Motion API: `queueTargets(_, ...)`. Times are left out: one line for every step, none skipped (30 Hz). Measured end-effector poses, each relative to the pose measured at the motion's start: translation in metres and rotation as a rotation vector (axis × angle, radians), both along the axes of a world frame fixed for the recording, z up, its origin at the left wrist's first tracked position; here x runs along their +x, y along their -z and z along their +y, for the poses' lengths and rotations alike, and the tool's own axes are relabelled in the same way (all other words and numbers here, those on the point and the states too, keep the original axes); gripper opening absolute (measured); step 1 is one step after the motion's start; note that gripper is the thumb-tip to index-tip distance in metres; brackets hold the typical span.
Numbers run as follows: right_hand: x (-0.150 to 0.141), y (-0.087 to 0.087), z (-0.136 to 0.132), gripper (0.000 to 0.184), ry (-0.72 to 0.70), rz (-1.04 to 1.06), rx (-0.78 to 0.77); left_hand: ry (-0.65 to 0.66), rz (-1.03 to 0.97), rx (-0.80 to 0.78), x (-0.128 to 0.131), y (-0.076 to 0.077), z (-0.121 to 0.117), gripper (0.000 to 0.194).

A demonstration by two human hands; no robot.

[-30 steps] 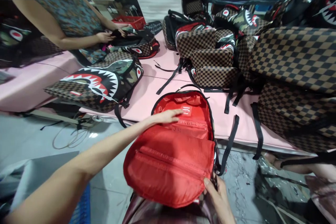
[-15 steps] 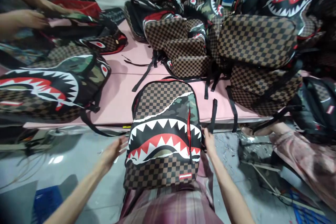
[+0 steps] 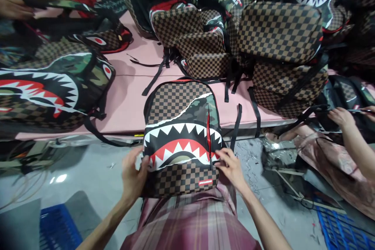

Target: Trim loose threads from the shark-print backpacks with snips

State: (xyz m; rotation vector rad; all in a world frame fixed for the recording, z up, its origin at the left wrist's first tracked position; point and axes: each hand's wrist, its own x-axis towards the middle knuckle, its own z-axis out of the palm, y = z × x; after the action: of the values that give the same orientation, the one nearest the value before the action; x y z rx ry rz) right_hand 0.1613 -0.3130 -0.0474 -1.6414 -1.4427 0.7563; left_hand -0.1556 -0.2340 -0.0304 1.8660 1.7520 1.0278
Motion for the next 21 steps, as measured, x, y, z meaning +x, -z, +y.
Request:
queueTargets(-0.002,-0.002,-0.008,0.035,-0.13,-0.111,0.021,0.209,0.107,0.114,0.012,-0.004,-0.012,0.03)
queueTargets(-0.005,-0.003,-0.013,0.035,-0.226,-0.188,0.034,0.444,0.198,0.187,0.025,-0.006,-0.024,0.03)
queueTargets(-0.01,-0.004,-0.014,0.036,-0.283,-0.237,0.05,0.687,0.286,0.23,0.04,-0.006,-0.035,0.033)
queueTargets(-0.014,-0.006,-0.01,0.036,-0.296,-0.254,0.072,0.869,0.373,0.26,0.053,-0.004,-0.044,0.035)
queueTargets(-0.018,-0.007,-0.003,0.034,-0.273,-0.241,0.097,1.004,0.448,0.305,0.065,-0.001,-0.051,0.037)
queueTargets(-0.021,-0.01,0.01,0.031,-0.221,-0.209,0.123,1.077,0.51,0.339,0.075,0.004,-0.056,0.038)
queueTargets(-0.022,-0.014,0.026,0.027,-0.158,-0.17,0.145,1.119,0.557,0.358,0.081,0.009,-0.059,0.04)
queueTargets(-0.021,-0.019,0.047,0.023,-0.09,-0.134,0.166,1.145,0.591,0.355,0.085,0.013,-0.059,0.042)
queueTargets(-0.018,-0.026,0.072,0.02,-0.029,-0.11,0.187,1.161,0.613,0.323,0.086,0.016,-0.059,0.044)
queueTargets(-0.013,-0.034,0.099,0.018,0.002,-0.11,0.208,1.179,0.627,0.279,0.085,0.016,-0.057,0.047)
queueTargets(-0.008,-0.042,0.127,0.018,0.012,-0.116,0.221,1.203,0.636,0.232,0.084,0.015,-0.055,0.05)
queueTargets(-0.004,-0.049,0.155,0.018,0.024,-0.115,0.227,1.219,0.641,0.19,0.083,0.013,-0.053,0.051)
queueTargets(0.001,-0.056,0.181,0.019,0.061,-0.117,0.227,1.228,0.643,0.159,0.082,0.01,-0.051,0.051)
queueTargets(0.004,-0.061,0.203,0.02,0.107,-0.151,0.189,1.228,0.642,0.138,0.082,0.008,-0.049,0.051)
queueTargets(0.006,-0.065,0.219,0.02,0.126,-0.171,0.152,1.224,0.641,0.123,0.083,0.006,-0.048,0.051)
queueTargets(0.006,-0.066,0.228,0.02,0.136,-0.181,0.138,1.219,0.642,0.111,0.085,0.005,-0.048,0.05)
queueTargets(0.006,-0.065,0.23,0.019,0.124,-0.195,0.139,1.212,0.646,0.101,0.087,0.006,-0.048,0.049)
queueTargets(0.006,-0.062,0.224,0.017,0.083,-0.208,0.16,1.204,0.649,0.093,0.089,0.008,-0.048,0.047)
queueTargets(0.006,-0.057,0.21,0.017,0.014,-0.223,0.186,1.197,0.651,0.088,0.091,0.01,-0.049,0.045)
queueTargets(0.007,-0.051,0.192,0.019,-0.072,-0.239,0.207,1.194,0.649,0.085,0.092,0.012,-0.051,0.044)
queueTargets(0.009,-0.043,0.17,0.023,-0.174,-0.25,0.206,1.197,0.634,0.09,0.092,0.014,-0.052,0.043)
